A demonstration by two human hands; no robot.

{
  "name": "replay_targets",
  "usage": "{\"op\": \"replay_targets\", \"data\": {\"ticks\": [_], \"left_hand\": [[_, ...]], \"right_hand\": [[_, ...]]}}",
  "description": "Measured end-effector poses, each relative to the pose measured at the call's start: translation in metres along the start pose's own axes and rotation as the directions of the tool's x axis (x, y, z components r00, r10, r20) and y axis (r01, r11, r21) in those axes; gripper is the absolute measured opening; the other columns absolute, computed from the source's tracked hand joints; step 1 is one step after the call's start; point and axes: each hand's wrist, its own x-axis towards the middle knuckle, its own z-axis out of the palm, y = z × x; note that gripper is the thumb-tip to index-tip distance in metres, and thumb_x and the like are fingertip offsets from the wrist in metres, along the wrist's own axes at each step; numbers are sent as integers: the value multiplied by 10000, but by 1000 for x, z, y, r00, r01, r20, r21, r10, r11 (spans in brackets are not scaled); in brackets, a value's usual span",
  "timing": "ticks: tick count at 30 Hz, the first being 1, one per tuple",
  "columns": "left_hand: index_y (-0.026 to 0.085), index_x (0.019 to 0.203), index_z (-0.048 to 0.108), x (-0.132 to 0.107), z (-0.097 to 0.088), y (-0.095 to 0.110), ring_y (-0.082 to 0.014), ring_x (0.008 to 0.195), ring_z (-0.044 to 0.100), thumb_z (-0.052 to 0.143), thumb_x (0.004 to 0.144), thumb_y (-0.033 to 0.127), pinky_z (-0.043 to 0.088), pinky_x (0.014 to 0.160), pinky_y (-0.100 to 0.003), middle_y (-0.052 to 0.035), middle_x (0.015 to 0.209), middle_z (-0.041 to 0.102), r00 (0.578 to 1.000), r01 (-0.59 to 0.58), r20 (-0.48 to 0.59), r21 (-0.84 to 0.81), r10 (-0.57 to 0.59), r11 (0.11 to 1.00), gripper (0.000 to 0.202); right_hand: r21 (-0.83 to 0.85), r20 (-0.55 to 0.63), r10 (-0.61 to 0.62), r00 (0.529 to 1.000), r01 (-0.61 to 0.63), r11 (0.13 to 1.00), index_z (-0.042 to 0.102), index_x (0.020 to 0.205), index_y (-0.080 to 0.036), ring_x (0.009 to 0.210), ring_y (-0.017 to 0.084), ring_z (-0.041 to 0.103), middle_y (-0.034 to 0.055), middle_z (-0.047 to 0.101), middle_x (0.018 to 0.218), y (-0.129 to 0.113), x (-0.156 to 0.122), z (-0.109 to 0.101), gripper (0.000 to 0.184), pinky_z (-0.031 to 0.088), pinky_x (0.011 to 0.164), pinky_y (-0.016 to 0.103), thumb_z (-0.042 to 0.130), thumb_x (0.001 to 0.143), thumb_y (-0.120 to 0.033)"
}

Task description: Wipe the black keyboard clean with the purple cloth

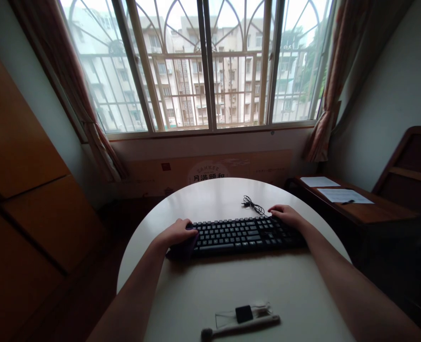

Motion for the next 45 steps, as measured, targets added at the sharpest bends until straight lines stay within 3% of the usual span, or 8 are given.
{"op": "replay_targets", "data": {"ticks": [7,13,17,25,29,32,39,45], "left_hand": [[170,1114,576,-3,-2,6,-225,931,590,495,715,471,482,766,-268,-115,1149,569,1000,18,6,21,-18,1000,506],[195,1180,546,3,0,-10,-239,997,565,543,687,566,465,835,-287,-104,1180,547,999,-47,13,-23,47,999,618],[218,1176,548,0,-3,-15,-242,990,563,580,651,614,455,852,-301,-85,1140,562,994,-96,-64,-30,93,995,658],[219,863,647,-12,-15,-3,-200,874,580,625,654,489,458,782,-271,-37,982,592,945,-280,-174,5,277,960,341],[225,778,656,-18,-19,5,-186,824,589,614,671,406,454,737,-255,-13,888,624,940,-303,-155,25,303,953,214],[228,757,649,-21,-19,9,-174,770,597,573,701,353,452,687,-245,7,816,645,956,-279,-106,-22,275,960,156],[211,794,595,-24,-20,15,-184,803,585,552,692,326,473,739,-269,3,824,637,955,-293,-88,-175,282,940,159],[190,843,568,-32,-24,25,-185,834,574,594,716,433,478,740,-277,-26,878,634,916,-350,18,-457,402,818,275]], "right_hand": [[2,-1,13,1000,-13,1000,689,920,-179,876,209,621,60,705,915,2,1,0,290,444,805,294,543,740,-354],[9,-2,4,1000,-4,1000,688,926,-175,880,213,623,64,706,918,2,0,0,299,443,809,298,541,739,-356],[15,-4,-8,1000,8,1000,684,930,-175,888,215,624,66,705,919,2,0,0,297,441,822,302,537,745,-355],[9,-3,-22,1000,22,1000,689,906,-180,885,218,619,63,707,921,-2,-1,1,285,445,811,304,540,745,-362],[1,3,-21,1000,21,1000,689,907,-174,874,219,619,65,707,911,-3,-1,2,289,446,806,308,535,752,-362],[-7,8,-13,1000,13,1000,690,918,-174,888,218,618,65,708,925,-6,-2,1,291,446,808,302,535,755,-360],[-17,3,-10,1000,10,1000,697,909,-182,895,220,618,56,711,916,-8,-3,1,287,448,814,304,543,754,-369],[-2,1,-11,1000,11,1000,695,912,-167,868,220,617,66,706,901,-9,-4,1,308,445,806,311,538,745,-373]]}}
